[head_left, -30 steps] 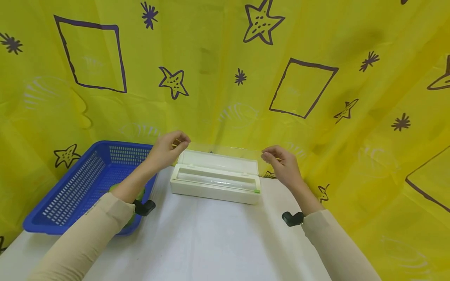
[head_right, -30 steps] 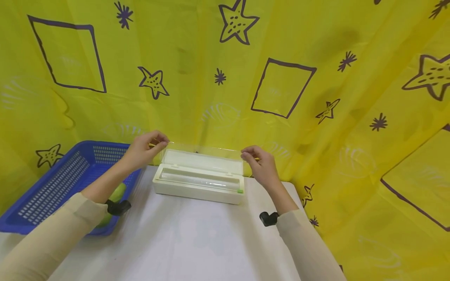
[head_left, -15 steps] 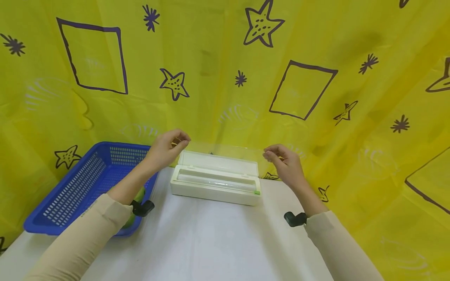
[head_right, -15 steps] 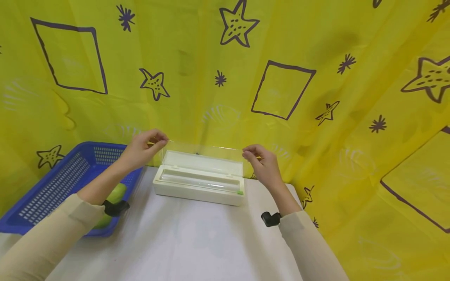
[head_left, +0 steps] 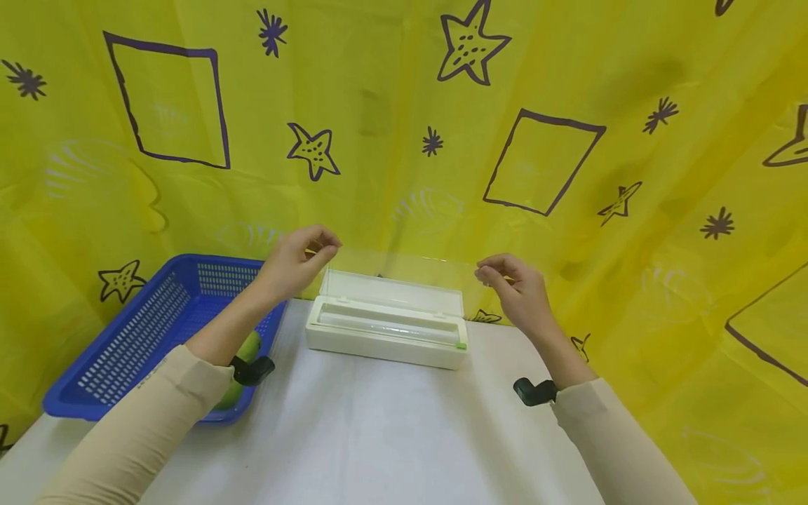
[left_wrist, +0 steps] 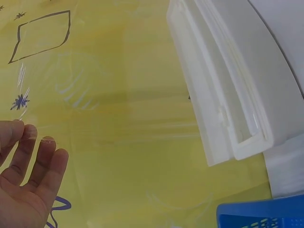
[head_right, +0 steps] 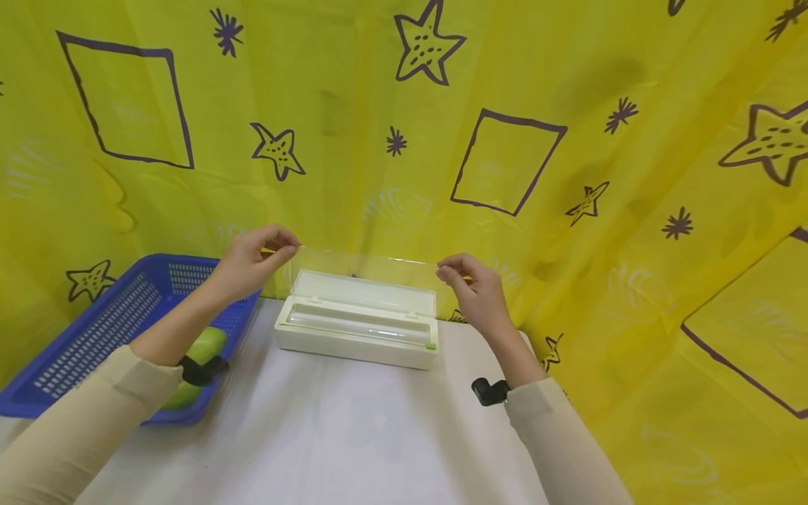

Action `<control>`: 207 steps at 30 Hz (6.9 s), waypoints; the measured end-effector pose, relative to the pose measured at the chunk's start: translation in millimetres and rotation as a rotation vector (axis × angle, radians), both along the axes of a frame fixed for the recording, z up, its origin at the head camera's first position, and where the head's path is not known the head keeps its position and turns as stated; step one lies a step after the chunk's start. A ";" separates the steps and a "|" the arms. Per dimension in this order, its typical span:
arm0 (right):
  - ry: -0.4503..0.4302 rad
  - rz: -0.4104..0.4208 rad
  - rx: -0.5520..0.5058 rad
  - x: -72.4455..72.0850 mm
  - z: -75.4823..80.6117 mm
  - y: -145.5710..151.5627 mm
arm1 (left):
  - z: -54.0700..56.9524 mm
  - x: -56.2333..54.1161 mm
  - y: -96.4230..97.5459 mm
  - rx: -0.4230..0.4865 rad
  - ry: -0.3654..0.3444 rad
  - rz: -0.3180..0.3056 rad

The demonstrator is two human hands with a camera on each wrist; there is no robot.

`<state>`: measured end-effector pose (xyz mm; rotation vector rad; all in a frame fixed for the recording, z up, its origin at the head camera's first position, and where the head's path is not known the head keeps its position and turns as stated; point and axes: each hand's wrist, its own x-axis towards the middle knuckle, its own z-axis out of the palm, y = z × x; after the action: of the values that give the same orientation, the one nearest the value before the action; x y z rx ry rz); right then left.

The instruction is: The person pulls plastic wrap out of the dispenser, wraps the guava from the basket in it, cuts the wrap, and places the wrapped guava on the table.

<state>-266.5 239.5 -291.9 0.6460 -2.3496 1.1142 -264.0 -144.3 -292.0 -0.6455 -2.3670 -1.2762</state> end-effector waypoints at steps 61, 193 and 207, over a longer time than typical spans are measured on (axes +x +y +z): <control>0.153 0.160 -0.092 29.6 38.3 -4.1 | 39.2 30.4 -5.8 0.041 0.147 0.016; 0.006 0.741 0.547 66.3 -92.9 -210.0 | -118.7 133.8 -180.9 -0.517 -0.345 0.120; 0.046 0.485 1.014 47.9 -97.3 -318.7 | -122.1 110.1 -180.0 -0.518 -0.614 -0.037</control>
<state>-218.6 -79.2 -389.1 1.6076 -2.6835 -0.0636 -153.9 -324.3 -414.2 -0.4782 -3.2604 -0.9621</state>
